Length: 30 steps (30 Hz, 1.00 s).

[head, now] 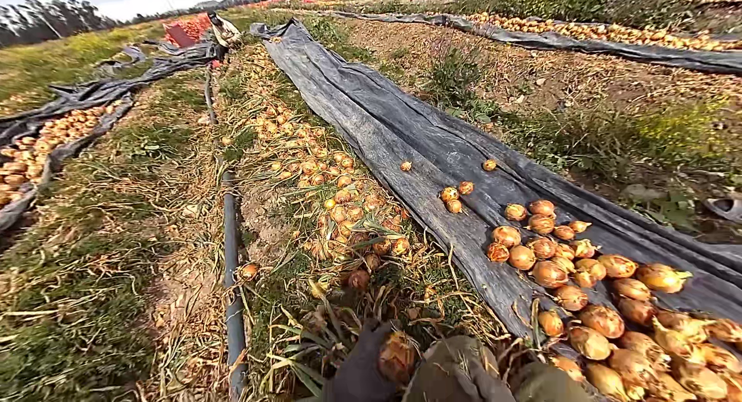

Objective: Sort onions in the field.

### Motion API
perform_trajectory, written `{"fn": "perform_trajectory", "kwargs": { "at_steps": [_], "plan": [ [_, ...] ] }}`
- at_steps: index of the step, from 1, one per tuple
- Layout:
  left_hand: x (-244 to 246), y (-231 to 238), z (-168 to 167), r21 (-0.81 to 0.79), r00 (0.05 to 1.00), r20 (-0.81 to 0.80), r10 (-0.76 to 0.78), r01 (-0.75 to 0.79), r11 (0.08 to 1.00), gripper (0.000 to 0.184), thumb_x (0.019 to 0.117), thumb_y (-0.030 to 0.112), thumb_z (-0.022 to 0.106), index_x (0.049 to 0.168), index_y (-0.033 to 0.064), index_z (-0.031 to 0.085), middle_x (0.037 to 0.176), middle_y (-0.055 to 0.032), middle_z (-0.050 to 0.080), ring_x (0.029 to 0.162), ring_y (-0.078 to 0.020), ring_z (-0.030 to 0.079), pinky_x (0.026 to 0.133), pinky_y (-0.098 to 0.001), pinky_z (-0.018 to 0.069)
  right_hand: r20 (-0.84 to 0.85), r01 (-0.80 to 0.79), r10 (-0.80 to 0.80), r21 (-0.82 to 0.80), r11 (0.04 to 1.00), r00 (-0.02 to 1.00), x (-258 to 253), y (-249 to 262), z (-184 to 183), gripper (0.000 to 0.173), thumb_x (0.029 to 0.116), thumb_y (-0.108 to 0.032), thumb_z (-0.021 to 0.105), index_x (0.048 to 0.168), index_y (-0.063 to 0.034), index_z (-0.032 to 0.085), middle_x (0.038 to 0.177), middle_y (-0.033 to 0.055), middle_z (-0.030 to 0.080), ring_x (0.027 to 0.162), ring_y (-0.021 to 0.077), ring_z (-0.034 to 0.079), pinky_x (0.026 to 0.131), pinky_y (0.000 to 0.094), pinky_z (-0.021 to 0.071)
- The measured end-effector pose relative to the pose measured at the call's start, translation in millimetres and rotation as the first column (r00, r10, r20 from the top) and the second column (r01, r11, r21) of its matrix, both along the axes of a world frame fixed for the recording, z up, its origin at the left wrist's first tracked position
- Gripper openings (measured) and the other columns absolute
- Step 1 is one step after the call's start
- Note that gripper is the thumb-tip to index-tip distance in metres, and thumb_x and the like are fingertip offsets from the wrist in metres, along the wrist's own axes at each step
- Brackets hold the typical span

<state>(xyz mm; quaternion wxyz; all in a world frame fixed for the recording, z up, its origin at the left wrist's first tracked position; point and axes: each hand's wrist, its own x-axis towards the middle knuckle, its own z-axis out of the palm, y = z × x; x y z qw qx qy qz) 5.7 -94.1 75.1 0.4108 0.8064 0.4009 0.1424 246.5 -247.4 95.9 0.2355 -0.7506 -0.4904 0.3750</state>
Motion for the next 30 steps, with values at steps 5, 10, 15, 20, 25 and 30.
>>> {"fn": "perform_trajectory", "kwargs": {
  "at_steps": [5,10,15,20,25,30],
  "plan": [
    [10.2,-39.7,85.5,-0.014,0.941,0.328,-0.079,0.088,0.996,0.1,0.0643,0.021,0.096,0.15,0.0123,0.046,0.147,-0.0093,0.055,0.133,-0.0195,0.057,0.11,-0.0404,0.054,-0.329,0.116,-0.062,0.149,0.982,0.942,-26.2,-6.3,44.1,0.075,0.0967,-0.056,0.059,0.149,-0.0043,0.047,0.128,0.0124,0.066,0.111,0.0164,0.067,0.097,0.039,0.0553],
    [26.9,-67.4,152.0,-0.126,0.996,0.067,-0.062,0.07,0.99,0.092,0.0621,0.015,0.092,0.146,0.0155,0.055,0.142,-0.0054,0.06,0.125,-0.0178,0.063,0.101,-0.0395,0.0581,-0.627,0.365,-0.145,0.236,0.901,0.765,-52.6,-20.5,72.9,0.049,0.1081,-0.042,0.038,0.133,-0.0042,0.059,0.1,0.0062,0.069,0.077,0.0127,0.066,0.065,0.032,0.0587],
    [-10.4,-59.5,118.2,-0.298,0.949,0.048,-0.311,0.311,0.903,0.095,0.0669,0.031,0.094,0.151,0.0228,0.051,0.135,-0.002,0.066,0.12,-0.014,0.065,0.102,-0.0408,0.0578,0.007,-0.05,0.054,0.537,0.842,0.998,-43.7,-30.0,37.6,0.049,0.1095,-0.044,0.033,0.139,-0.0178,0.063,0.109,0.0086,0.076,0.096,0.0223,0.074,0.081,0.0496,0.0606],
    [6.3,-113.6,127.1,-0.722,0.983,0.183,0.032,0.112,0.683,0.068,0.0669,0.002,0.085,0.129,0.001,0.058,0.11,-0.0038,0.073,0.096,-0.0088,0.07,0.086,-0.0276,0.0596,0.11,0.013,-0.118,0.674,0.738,0.987,-33.7,-30.5,36.0,0.048,0.1083,-0.043,0.037,0.14,-0.017,0.063,0.109,0.0069,0.076,0.092,0.0176,0.074,0.079,0.0431,0.0619],
    [-0.7,-96.8,113.2,-0.666,0.992,0.092,0.081,0.0,0.746,0.025,0.1034,0.029,0.06,0.112,0.0063,0.065,0.086,-0.0066,0.076,0.059,-0.0118,0.066,0.052,-0.026,0.0522,-0.132,0.288,-0.258,0.341,0.895,0.957,-17.4,-34.3,14.2,0.053,0.109,-0.046,0.032,0.13,-0.0095,0.065,0.093,0.0072,0.07,0.083,0.0178,0.068,0.08,0.0418,0.0587],
    [19.9,-77.2,140.1,-0.206,0.949,-0.297,-0.103,0.042,0.978,0.042,0.1083,0.045,0.042,0.1,0.0126,0.068,0.083,-0.0008,0.072,0.072,-0.0149,0.069,0.072,-0.0381,0.0586,0.054,-0.129,0.137,-0.131,0.983,0.989,-23.7,-38.7,18.1,0.08,0.0965,-0.077,0.032,0.134,-0.0122,0.062,0.111,0.0182,0.072,0.107,0.0371,0.069,0.092,0.062,0.0527]
  ]
}}
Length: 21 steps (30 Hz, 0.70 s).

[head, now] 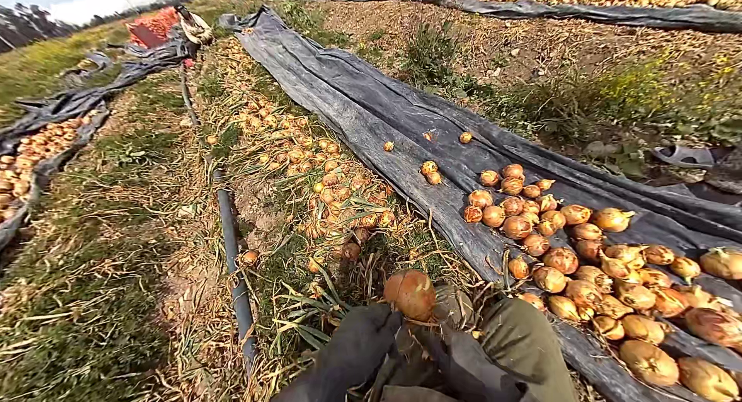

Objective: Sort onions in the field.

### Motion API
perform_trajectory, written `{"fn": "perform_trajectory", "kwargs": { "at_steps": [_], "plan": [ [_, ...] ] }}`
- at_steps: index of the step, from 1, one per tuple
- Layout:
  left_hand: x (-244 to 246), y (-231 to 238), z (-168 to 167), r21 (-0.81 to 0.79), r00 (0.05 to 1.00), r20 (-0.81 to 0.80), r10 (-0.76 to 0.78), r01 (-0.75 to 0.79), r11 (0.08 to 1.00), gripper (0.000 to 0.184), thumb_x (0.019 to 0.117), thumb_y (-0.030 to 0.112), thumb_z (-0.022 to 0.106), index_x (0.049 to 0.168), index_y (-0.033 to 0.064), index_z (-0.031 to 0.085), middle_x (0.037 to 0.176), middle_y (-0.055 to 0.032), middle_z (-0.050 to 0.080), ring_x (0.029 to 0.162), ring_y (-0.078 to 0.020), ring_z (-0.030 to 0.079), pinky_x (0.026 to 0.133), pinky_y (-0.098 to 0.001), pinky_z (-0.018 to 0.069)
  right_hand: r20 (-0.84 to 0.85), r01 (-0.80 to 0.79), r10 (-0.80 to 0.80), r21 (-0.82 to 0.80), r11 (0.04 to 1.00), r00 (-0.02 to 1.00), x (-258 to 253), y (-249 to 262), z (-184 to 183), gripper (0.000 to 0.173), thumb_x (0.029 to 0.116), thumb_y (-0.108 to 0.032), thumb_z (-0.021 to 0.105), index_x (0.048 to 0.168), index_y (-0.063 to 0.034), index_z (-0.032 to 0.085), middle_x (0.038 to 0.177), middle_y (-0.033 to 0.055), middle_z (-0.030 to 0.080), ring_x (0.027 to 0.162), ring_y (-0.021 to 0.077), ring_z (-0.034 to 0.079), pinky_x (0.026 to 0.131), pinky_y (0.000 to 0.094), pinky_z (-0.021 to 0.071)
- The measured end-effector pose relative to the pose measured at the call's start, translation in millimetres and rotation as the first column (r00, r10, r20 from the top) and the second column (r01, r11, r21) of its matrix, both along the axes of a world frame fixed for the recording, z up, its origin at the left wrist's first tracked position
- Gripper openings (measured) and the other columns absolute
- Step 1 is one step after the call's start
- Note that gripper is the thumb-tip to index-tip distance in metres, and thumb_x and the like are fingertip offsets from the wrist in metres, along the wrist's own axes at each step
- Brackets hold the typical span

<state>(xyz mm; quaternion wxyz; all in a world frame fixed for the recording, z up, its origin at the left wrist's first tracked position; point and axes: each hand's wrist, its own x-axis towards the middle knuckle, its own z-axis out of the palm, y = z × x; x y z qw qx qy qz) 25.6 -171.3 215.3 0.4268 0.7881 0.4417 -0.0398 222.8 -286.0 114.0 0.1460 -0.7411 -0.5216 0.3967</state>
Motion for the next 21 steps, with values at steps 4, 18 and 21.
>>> {"fn": "perform_trajectory", "kwargs": {
  "at_steps": [4,18,21],
  "plan": [
    [11.1,-2.7,-1.2,0.192,0.958,-0.212,-0.193,0.235,0.953,0.046,0.108,0.044,0.042,0.124,0.0114,0.07,0.113,-0.0112,0.073,0.108,-0.0284,0.07,0.097,-0.0532,0.0534,-0.432,0.267,-0.216,0.059,0.962,0.875,-16.0,14.9,-2.2,0.06,0.1026,-0.064,0.037,0.109,-0.0145,0.071,0.08,0.0049,0.064,0.071,0.0184,0.063,0.069,0.0405,0.0549],
    [10.8,145.6,-129.5,0.217,0.692,-0.706,0.15,0.01,0.976,0.036,0.1017,0.025,0.051,0.128,0.0043,0.066,0.128,-0.0222,0.066,0.117,-0.0431,0.065,0.091,-0.0632,0.0544,-0.04,0.279,-0.345,0.677,0.681,0.938,96.7,66.0,44.0,0.059,0.1073,-0.053,0.035,0.118,-0.0055,0.067,0.08,0.0057,0.064,0.07,0.0163,0.064,0.067,0.0414,0.0579],
    [-5.8,190.0,-166.9,0.321,0.751,-0.651,0.111,0.14,0.937,0.047,0.0939,0.009,0.061,0.141,0.0124,0.06,0.144,-0.0202,0.056,0.128,-0.0445,0.057,0.095,-0.0625,0.0543,-0.047,0.412,-0.465,0.548,0.728,0.884,126.0,90.8,38.2,0.059,0.1019,-0.063,0.04,0.122,-0.0148,0.069,0.076,0.0024,0.065,0.06,0.0171,0.063,0.056,0.0432,0.0572]
  ]
}}
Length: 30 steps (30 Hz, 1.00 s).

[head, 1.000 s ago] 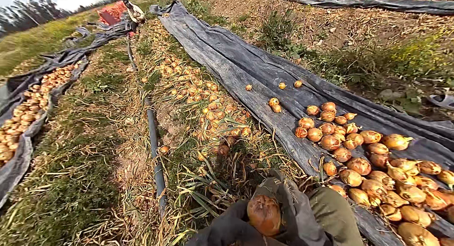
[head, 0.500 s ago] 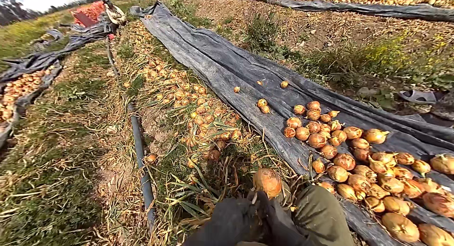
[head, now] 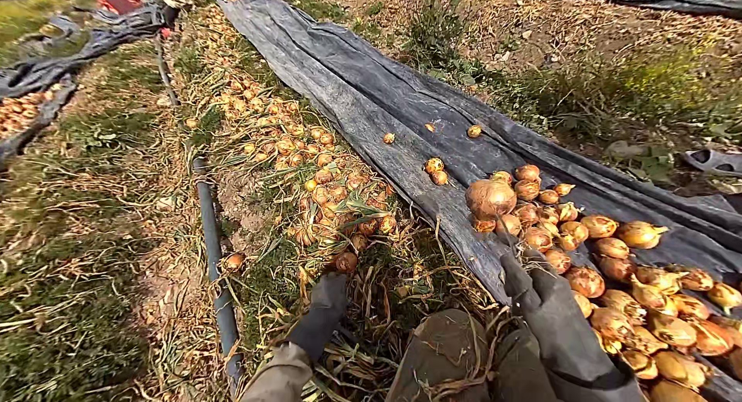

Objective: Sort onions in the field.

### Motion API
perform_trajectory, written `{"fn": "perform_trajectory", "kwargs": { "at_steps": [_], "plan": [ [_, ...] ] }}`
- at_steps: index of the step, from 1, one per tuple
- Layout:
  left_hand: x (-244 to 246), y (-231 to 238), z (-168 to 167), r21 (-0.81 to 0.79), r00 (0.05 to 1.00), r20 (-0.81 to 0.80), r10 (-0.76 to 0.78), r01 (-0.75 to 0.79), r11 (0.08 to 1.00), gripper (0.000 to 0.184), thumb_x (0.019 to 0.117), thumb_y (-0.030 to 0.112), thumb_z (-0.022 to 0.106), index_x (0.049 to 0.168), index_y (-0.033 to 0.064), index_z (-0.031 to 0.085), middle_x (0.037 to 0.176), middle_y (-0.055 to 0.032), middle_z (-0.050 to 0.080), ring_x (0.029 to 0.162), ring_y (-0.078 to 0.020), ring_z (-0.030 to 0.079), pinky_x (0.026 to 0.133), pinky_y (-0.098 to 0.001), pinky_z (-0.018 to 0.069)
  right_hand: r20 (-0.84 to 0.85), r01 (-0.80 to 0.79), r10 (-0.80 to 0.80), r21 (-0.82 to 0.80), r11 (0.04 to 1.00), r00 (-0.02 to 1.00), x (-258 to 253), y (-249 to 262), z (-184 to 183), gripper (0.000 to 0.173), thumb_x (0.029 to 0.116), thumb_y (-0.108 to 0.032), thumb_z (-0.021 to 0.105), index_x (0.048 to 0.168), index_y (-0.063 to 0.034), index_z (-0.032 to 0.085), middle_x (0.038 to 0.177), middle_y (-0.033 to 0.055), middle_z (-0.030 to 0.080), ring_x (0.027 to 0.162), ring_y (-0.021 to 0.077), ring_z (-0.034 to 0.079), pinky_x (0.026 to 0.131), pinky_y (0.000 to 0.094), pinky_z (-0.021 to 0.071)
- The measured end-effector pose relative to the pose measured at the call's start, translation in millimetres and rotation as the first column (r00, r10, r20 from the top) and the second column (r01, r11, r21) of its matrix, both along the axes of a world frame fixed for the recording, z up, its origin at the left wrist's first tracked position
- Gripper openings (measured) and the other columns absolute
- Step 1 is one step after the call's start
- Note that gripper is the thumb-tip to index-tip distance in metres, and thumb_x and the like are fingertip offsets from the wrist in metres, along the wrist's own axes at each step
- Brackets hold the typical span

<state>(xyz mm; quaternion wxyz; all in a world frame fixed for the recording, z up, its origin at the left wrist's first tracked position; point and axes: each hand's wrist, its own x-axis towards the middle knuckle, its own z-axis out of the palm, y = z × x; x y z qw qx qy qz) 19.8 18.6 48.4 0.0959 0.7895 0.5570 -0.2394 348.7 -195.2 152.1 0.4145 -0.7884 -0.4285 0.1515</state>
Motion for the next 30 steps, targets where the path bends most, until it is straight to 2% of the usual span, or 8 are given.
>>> {"fn": "perform_trajectory", "kwargs": {
  "at_steps": [2,9,13,17,20,23,26,30],
  "plan": [
    [0.9,37.1,-37.1,0.114,0.971,0.023,-0.239,0.235,0.965,0.06,0.0893,0.001,0.066,0.146,0.0176,0.056,0.148,-0.0199,0.053,0.132,-0.0445,0.054,0.097,-0.0599,0.0539,-0.072,-0.004,-0.004,-0.109,0.994,0.997,-4.6,-2.5,-16.1,0.061,0.1006,-0.066,0.042,0.097,-0.0114,0.07,0.069,0.0034,0.062,0.057,0.0189,0.061,0.055,0.0441,0.055],
    [47.8,105.9,-78.6,-0.038,0.926,-0.122,-0.356,0.354,0.934,0.035,0.098,0.008,0.058,0.133,0.0087,0.064,0.136,-0.0243,0.059,0.126,-0.0465,0.056,0.103,-0.0654,0.0473,-0.37,-0.268,0.132,-0.347,0.899,0.92,-70.3,-72.1,-70.6,0.051,0.1049,-0.049,0.049,0.134,-0.0108,0.066,0.105,0.0143,0.073,0.092,0.0266,0.071,0.086,0.0528,0.0571],
    [37.3,58.2,-64.5,-0.14,0.926,0.037,-0.375,0.377,0.916,0.094,0.069,0.042,0.086,0.149,0.0114,0.049,0.145,-0.0226,0.054,0.131,-0.0464,0.052,0.113,-0.0706,0.032,-0.455,-0.289,0.095,-0.38,0.879,0.886,-80.0,-94.5,-92.7,0.057,0.1061,-0.054,0.043,0.131,-0.0085,0.067,0.12,0.0139,0.071,0.114,0.0233,0.067,0.102,0.0509,0.0518],
    [12.9,-50.5,-25.0,-0.378,0.891,0.444,0.095,0.09,0.921,0.098,0.0705,0.05,0.084,0.153,0.0244,0.039,0.136,-0.012,0.064,0.114,-0.0309,0.068,0.095,-0.0578,0.0568,-0.354,-0.296,0.17,-0.342,0.892,0.92,-82.9,-88.7,-79.1,0.053,0.1081,-0.05,0.038,0.132,-0.0135,0.067,0.107,0.0132,0.073,0.098,0.0249,0.07,0.091,0.0513,0.0554],
    [-0.5,-96.2,9.8,-0.536,0.465,0.701,0.54,-0.155,0.83,0.086,0.0703,0.042,0.09,0.143,0.0189,0.05,0.128,-0.009,0.065,0.112,-0.0193,0.068,0.094,-0.0433,0.0601,-0.242,-0.339,0.266,-0.348,0.874,0.933,-89.3,-80.1,-61.1,0.055,0.1077,-0.051,0.037,0.133,-0.0107,0.066,0.105,0.016,0.073,0.099,0.0303,0.071,0.091,0.0543,0.0552],
    [-4.1,-114.9,57.9,-0.53,0.129,0.835,0.534,-0.066,0.845,0.091,0.0652,0.03,0.094,0.141,0.0085,0.049,0.127,-0.011,0.066,0.112,-0.0203,0.068,0.093,-0.0389,0.0611,-0.281,-0.401,0.304,-0.414,0.818,0.91,-100.8,-60.4,-47.1,0.069,0.0997,-0.064,0.045,0.136,-0.0074,0.061,0.113,0.0187,0.071,0.11,0.0334,0.068,0.098,0.0558,0.0514],
    [-1.1,-136.0,104.1,-0.412,0.14,0.905,0.401,0.059,0.909,0.099,0.0617,0.021,0.097,0.147,0.0108,0.047,0.135,-0.0085,0.064,0.12,-0.0198,0.066,0.1,-0.038,0.0598,-0.494,-0.443,0.314,-0.168,0.881,0.811,-121.6,-46.0,-24.5,0.068,0.0964,-0.059,0.058,0.148,-0.0156,0.051,0.123,0.009,0.069,0.108,0.0186,0.067,0.097,0.0423,0.0547],
    [1.8,-155.0,136.4,-0.26,0.338,0.927,0.162,0.269,0.927,0.093,0.0701,0.024,0.096,0.151,0.0239,0.051,0.143,-0.001,0.06,0.127,-0.0147,0.061,0.107,-0.0365,0.0561,-0.634,-0.28,0.363,0.232,0.932,0.683,-150.7,-43.6,-16.4,0.061,0.104,-0.06,0.041,0.136,-0.0109,0.059,0.096,0.0017,0.071,0.075,0.0091,0.068,0.068,0.0318,0.0609]
  ]
}}
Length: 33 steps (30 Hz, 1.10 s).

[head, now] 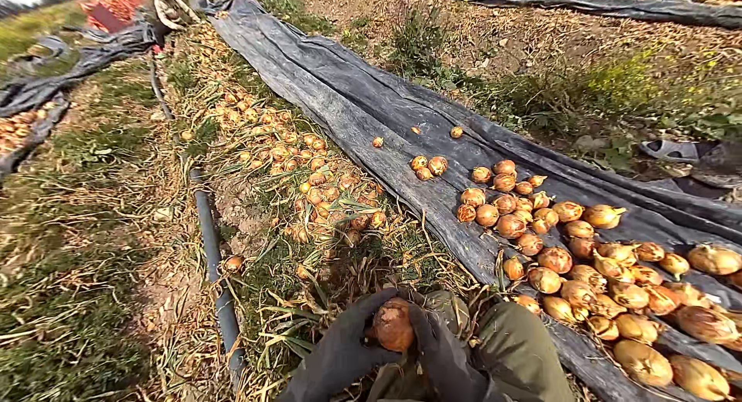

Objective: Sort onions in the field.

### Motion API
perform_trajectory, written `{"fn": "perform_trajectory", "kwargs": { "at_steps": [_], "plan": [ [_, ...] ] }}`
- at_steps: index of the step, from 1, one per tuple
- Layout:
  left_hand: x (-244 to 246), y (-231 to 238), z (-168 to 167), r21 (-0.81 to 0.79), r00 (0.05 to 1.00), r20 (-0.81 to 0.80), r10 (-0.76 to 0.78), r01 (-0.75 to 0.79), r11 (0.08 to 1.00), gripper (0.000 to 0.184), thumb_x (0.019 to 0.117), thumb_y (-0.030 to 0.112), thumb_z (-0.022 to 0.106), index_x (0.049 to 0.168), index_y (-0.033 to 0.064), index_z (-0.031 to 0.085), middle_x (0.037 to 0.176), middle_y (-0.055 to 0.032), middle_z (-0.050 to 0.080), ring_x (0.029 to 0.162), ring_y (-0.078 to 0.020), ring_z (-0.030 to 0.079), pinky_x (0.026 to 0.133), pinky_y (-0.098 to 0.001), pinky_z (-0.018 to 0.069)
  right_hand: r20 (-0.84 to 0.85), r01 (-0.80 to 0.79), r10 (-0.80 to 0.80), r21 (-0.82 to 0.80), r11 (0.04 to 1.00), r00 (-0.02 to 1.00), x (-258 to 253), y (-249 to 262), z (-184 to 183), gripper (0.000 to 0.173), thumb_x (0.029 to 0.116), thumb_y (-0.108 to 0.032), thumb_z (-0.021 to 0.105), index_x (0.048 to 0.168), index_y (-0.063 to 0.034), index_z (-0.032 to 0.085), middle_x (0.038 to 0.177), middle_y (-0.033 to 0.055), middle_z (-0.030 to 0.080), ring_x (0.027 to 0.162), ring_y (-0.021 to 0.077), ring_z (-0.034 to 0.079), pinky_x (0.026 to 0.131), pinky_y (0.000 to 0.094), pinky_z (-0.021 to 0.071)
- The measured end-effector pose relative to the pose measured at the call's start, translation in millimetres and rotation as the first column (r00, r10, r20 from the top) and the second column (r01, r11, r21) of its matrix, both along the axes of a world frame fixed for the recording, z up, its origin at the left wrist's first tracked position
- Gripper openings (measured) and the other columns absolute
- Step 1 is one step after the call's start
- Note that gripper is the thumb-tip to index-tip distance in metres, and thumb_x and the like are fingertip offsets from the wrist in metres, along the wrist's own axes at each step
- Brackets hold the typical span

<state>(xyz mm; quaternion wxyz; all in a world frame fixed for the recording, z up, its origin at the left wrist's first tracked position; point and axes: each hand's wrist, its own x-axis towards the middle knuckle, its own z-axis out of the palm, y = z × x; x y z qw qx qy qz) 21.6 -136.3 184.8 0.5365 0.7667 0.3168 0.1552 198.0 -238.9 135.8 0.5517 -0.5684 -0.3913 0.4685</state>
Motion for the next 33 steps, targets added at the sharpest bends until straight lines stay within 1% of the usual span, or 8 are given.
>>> {"fn": "perform_trajectory", "kwargs": {
  "at_steps": [5,9,14,17,20,24,30,33],
  "plan": [
    [-13.4,-10.1,9.2,-0.339,0.984,-0.049,-0.171,0.145,0.93,0.078,0.0818,0.03,0.087,0.149,0.0181,0.051,0.13,-0.0026,0.069,0.112,-0.0122,0.069,0.098,-0.0341,0.0591,0.45,0.021,-0.053,0.076,0.997,0.892,5.5,-16.9,-7.2,0.056,0.1097,-0.048,0.029,0.127,-0.0124,0.068,0.101,0.0055,0.075,0.092,0.0154,0.072,0.084,0.0426,0.0599],
    [-13.9,-37.7,3.0,-0.662,0.997,0.07,-0.034,0.072,0.746,0.043,0.0869,0.035,0.079,0.122,0.0144,0.065,0.085,0.0007,0.067,0.049,-0.0024,0.046,0.041,-0.0187,0.0372,0.773,-0.021,-0.279,0.352,0.936,0.57,26.4,-21.9,-10.3,0.048,0.1072,-0.046,0.036,0.136,-0.02,0.066,0.091,0.0067,0.076,0.073,0.0237,0.073,0.06,0.048,0.0598],
    [0.1,-42.8,6.7,-0.211,0.987,-0.142,0.081,-0.11,0.971,0.072,0.0736,0.026,0.092,0.138,0.0161,0.062,0.124,0.0033,0.072,0.115,-0.0082,0.068,0.102,-0.034,0.0582,0.4,-0.114,0.158,-0.132,0.985,0.903,42.4,-44.7,40.8,0.043,0.1099,-0.037,0.037,0.13,-0.0149,0.068,0.094,0.0056,0.072,0.081,0.016,0.068,0.078,0.0389,0.0585],
    [2.4,-39.0,-6.1,-0.232,0.953,-0.237,0.19,-0.245,0.941,0.044,0.0815,0.019,0.085,0.123,0.0148,0.071,0.109,0.0023,0.075,0.095,-0.008,0.071,0.085,-0.0316,0.061,-0.186,-0.001,-0.001,-0.007,1.0,0.982,52.7,-62.9,36.8,0.043,0.1096,-0.029,0.032,0.126,-0.0095,0.067,0.072,-0.0002,0.065,0.051,0.0099,0.055,0.046,0.0305,0.0523],
    [3.1,-32.1,0.1,-0.186,0.895,-0.417,0.159,-0.255,0.949,0.024,0.0986,0.035,0.067,0.103,0.0121,0.07,0.088,0.0016,0.076,0.074,-0.0099,0.069,0.07,-0.0324,0.0554,0.16,0.135,-0.107,-0.179,0.974,0.981,58.8,-63.4,4.9,0.049,0.1097,-0.042,0.03,0.121,-0.0081,0.065,0.071,0.0037,0.059,0.053,0.0162,0.056,0.049,0.036,0.0532],
    [29.0,-30.4,36.6,0.144,0.743,-0.664,0.09,0.009,0.99,0.046,0.1056,0.05,0.047,0.107,0.0092,0.068,0.099,-0.0067,0.072,0.096,-0.023,0.07,0.088,-0.0478,0.0558,0.468,-0.128,0.464,-0.587,0.799,0.752,46.1,-51.0,-26.1,0.082,0.0981,-0.075,0.028,0.125,-0.0079,0.067,0.112,0.0202,0.071,0.109,0.0375,0.068,0.094,0.0622,0.0507],
    [53.4,-46.6,38.9,0.04,0.555,-0.8,-0.229,0.43,0.902,0.048,0.1113,0.039,0.034,0.132,0.0065,0.063,0.125,-0.0223,0.068,0.118,-0.0436,0.064,0.098,-0.0653,0.0489,-0.169,-0.024,-0.031,-0.314,0.949,0.985,8.4,-31.4,-45.8,0.058,0.1033,-0.061,0.039,0.103,-0.0088,0.064,0.066,0.0013,0.056,0.05,0.0151,0.052,0.047,0.0362,0.0493],
    [61.8,-38.5,21.2,0.013,0.528,-0.8,-0.286,0.491,0.871,0.042,0.1071,0.036,0.043,0.126,0.0059,0.065,0.12,-0.0245,0.069,0.112,-0.0476,0.065,0.091,-0.0701,0.049,0.128,0.017,0.016,-0.258,0.966,0.992,17.1,-36.4,-31.9,0.051,0.1081,-0.045,0.041,0.107,-0.0008,0.066,0.077,0.0082,0.063,0.062,0.0175,0.06,0.058,0.0358,0.0545]
  ]
}}
